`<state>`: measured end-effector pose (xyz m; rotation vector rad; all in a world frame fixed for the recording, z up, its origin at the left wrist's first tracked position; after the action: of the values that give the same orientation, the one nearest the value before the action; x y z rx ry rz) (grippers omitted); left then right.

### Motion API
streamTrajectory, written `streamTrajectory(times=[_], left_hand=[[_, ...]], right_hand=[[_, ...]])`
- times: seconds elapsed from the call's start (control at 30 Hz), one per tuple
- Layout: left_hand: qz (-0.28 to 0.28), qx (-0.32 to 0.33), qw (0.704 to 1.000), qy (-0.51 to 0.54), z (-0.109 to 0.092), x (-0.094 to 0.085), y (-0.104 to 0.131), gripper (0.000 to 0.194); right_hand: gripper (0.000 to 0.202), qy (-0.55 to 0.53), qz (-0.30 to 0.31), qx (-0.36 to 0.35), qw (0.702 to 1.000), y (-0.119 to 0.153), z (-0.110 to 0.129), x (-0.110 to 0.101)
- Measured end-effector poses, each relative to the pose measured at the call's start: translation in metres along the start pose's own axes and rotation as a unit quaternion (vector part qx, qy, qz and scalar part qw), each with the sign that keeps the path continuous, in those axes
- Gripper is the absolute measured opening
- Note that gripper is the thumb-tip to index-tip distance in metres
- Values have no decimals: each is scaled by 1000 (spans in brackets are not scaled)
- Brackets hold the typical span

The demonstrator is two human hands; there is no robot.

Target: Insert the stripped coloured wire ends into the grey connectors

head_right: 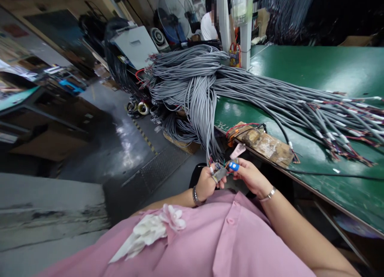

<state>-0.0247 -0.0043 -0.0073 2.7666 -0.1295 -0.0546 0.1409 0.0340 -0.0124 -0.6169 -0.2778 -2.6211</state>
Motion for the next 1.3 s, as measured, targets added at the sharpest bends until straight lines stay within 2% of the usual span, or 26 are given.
streamTrajectory(times=[0.13, 0.33, 0.57, 0.97, 1.13, 1.3], left_hand=[[16, 2, 1000, -15, -3, 0, 0, 40], [39, -22, 999, 12, -5, -3, -2, 37], [65, -47, 995, 56, -7, -3, -4, 36], [65, -38, 997, 34, -5, -3, -3, 34], [47, -34, 997, 42, -4, -1, -3, 37], [50, -24, 998, 32, -3, 1, -4, 37]], right_hand=[[22, 46, -6, -31, 998, -3, 2, 1], [20, 43, -15, -56, 997, -5, -5, -1], [18, -34, 3, -2, 999, -3, -3, 3], [20, 47, -5, -34, 998, 2, -4, 5], [16, 59, -40, -61, 996, 6, -5, 10], [11, -21, -90, -46, 995, 8, -9, 25]])
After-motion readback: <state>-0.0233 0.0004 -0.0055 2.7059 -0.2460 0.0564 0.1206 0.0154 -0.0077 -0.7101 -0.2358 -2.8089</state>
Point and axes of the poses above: each hand's wrist, its own y-axis away from the middle knuckle, its own x-axis out of the palm, z = x × y, the point moved 1 cm from there along -y, towards the middle knuckle, and after that the axes turned 11 degrees about -x, right-handed, at the moved point
